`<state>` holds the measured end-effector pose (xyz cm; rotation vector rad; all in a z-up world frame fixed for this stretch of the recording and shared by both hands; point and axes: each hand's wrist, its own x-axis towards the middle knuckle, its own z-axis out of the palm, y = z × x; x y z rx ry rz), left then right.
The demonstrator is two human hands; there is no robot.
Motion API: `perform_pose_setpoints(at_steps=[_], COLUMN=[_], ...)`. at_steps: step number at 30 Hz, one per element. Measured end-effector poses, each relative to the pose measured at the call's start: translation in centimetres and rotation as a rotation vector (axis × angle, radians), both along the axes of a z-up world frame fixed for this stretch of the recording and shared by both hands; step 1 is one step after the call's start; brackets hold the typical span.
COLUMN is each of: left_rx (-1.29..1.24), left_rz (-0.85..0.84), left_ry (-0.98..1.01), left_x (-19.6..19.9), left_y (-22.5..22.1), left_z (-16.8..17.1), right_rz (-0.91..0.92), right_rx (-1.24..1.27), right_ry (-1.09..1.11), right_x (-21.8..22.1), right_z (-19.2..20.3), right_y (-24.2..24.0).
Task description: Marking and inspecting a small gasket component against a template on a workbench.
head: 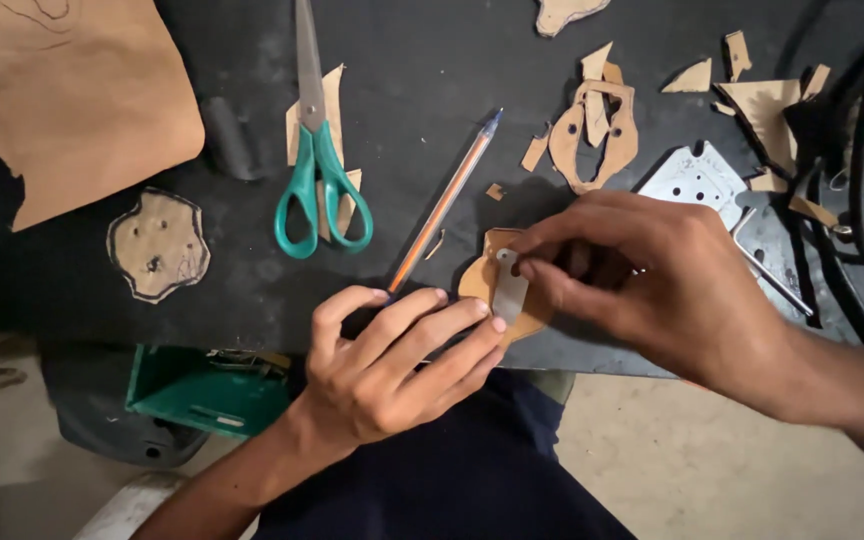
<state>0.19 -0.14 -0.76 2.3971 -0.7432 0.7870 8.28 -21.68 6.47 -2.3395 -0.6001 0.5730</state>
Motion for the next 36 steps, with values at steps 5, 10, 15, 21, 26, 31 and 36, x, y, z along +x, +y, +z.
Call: perform_pose_setpoints(at_steps=[5, 10, 15, 21, 26, 31, 36], left_rx=[0.052, 0.061, 0.055, 0.105, 0.13, 0.145, 0.154], left_rz=[-0.006, -0.006, -0.009, -0.005, 0.017, 0.016, 0.031], left_ry=[0.022, 0.027, 0.021, 0.041, 0.035, 0.046, 0.035], left_x=[0.0, 0.0, 0.0, 0.3, 0.4, 0.2, -0.1], left_y=[0.0, 0.1, 0.2, 0.1, -0.1, -0.1, 0.0], left_z=[0.0, 0.0, -0.1, 0.4, 0.2, 0.0, -0.4], right_rz=[-0.006, 0.067, 0.383, 0.56, 0.536, 0.536, 0.543], right_rx=[0.042, 0.001, -0.11, -0.242, -0.284, -0.306, -0.331], right_ry=[-0.067, -0.266, -0.652, -0.846, -0.881, -0.893, -0.87], right_x=[-0.3, -1.1, -2.5, -3.9, -4.7, -4.9, -5.0], right_z=[-0.5, -1.3, -2.6, -3.2, -4.5, -4.9, -5.0], right_y=[-0.1, -1.5, -4.5, -4.6, -5.2, -5.3, -5.2])
